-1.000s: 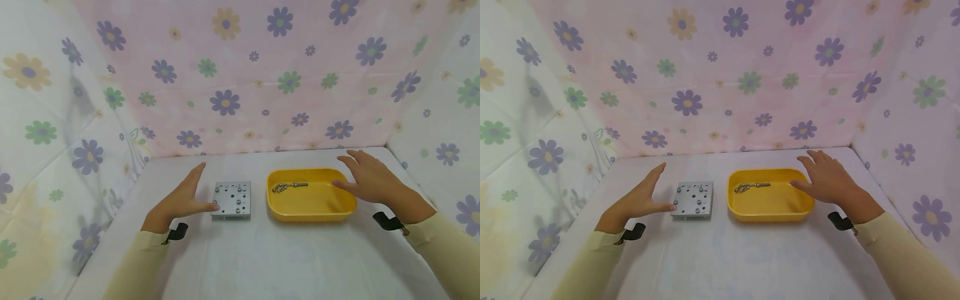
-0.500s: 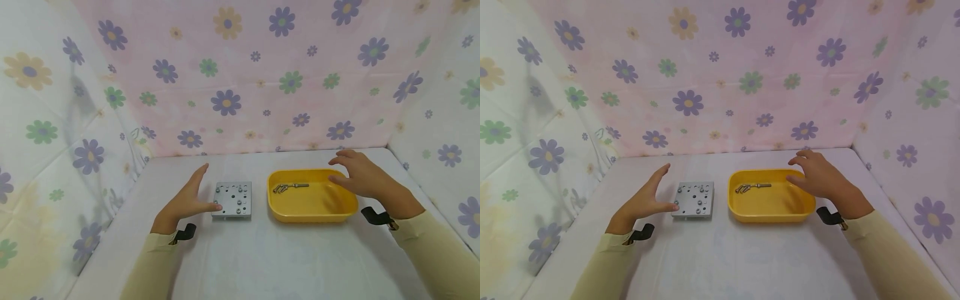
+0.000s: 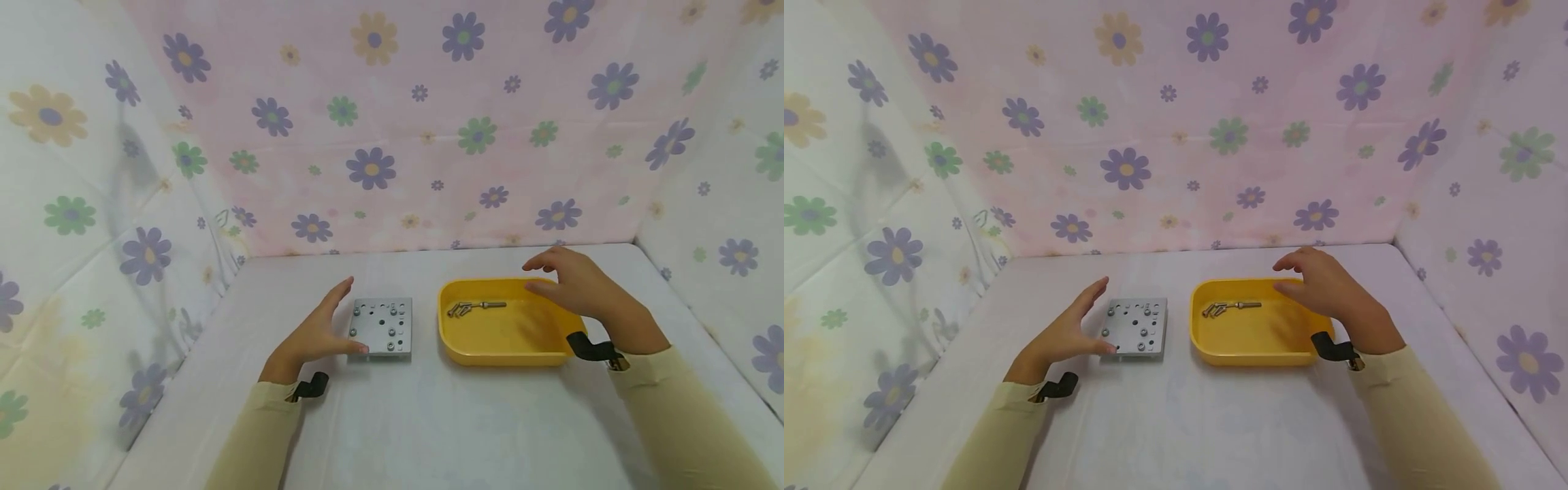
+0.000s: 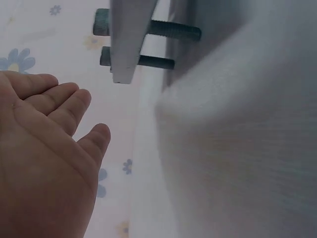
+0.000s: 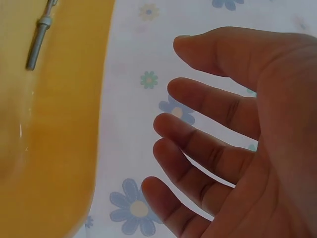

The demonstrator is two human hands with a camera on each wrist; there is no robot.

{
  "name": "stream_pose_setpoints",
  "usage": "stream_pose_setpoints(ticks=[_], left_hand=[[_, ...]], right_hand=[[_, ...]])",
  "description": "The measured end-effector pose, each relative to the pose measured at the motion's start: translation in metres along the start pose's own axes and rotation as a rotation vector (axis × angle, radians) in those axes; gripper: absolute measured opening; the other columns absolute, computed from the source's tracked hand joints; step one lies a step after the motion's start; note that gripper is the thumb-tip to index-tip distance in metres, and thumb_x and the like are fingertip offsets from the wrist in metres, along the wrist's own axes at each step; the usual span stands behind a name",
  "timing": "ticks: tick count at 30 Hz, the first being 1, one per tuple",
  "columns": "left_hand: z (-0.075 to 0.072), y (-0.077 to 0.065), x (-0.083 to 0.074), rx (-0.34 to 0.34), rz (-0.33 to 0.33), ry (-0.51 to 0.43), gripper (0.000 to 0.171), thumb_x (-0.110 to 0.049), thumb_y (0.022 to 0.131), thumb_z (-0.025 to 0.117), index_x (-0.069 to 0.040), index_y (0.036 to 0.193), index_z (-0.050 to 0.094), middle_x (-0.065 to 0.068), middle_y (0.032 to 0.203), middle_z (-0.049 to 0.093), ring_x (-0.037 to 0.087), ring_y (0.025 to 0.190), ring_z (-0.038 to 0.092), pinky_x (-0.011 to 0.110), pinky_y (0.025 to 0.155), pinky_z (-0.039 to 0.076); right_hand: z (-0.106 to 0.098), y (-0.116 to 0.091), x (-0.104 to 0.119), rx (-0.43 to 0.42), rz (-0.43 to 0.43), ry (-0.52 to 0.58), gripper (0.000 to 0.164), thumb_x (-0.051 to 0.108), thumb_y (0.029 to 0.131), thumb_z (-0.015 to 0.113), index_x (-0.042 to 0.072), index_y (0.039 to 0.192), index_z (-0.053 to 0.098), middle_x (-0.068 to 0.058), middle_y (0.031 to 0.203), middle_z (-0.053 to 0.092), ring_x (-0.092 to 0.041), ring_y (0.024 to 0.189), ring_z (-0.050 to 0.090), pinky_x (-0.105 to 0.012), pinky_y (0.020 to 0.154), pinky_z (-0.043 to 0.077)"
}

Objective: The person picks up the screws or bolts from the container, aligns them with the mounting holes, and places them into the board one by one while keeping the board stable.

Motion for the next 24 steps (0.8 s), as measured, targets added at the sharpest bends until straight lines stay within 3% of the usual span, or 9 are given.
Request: stream_pose_setpoints(ticks=[5,11,19,24], left_hand=[[0.006,-0.001,0.004,0.028,0.000,-0.056,0.135,-0.036,0.064,0.100,-0.032,0.166,0.011,0.004,0.174,0.018,0.033,0.159,0.020,0.062,0.125,0.022],[0.016,-0.001,0.013,0.087,-0.061,-0.102,0.134,-0.034,0.065,0.099,-0.036,0.166,0.011,0.001,0.174,0.015,0.034,0.160,0.017,0.060,0.127,0.017],[0.023,0.000,0.021,0.120,-0.090,-0.100,0.145,-0.037,0.058,0.102,-0.023,0.168,0.007,-0.002,0.175,0.012,0.024,0.162,0.011,0.053,0.130,0.012],[0.020,0.002,0.030,0.098,-0.095,-0.110,0.150,-0.038,0.055,0.103,-0.024,0.168,0.006,-0.008,0.173,0.016,0.019,0.161,0.015,0.048,0.130,0.011]], right_hand=[[0.006,0.005,0.000,0.008,0.008,0.071,0.034,0.027,0.098,0.072,0.012,0.128,0.070,-0.012,0.132,0.064,-0.035,0.120,0.056,-0.059,0.100,0.049],[0.014,0.010,0.001,0.017,0.000,0.142,0.033,0.031,0.099,0.071,0.015,0.128,0.070,-0.009,0.134,0.065,-0.034,0.120,0.059,-0.058,0.101,0.049],[0.028,0.014,-0.002,0.046,0.034,0.205,0.037,0.031,0.098,0.072,0.012,0.130,0.070,-0.011,0.134,0.064,-0.034,0.120,0.059,-0.058,0.104,0.049],[0.038,0.018,-0.005,0.058,0.031,0.216,0.039,0.029,0.098,0.073,0.010,0.131,0.069,-0.011,0.134,0.064,-0.036,0.120,0.059,-0.057,0.102,0.051]])
Point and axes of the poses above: each hand's wrist, its own y-axis towards the middle knuckle, its own z-axis out of the palm, x = y × z, the point moved 7 cm from there along y, towards the middle knuckle
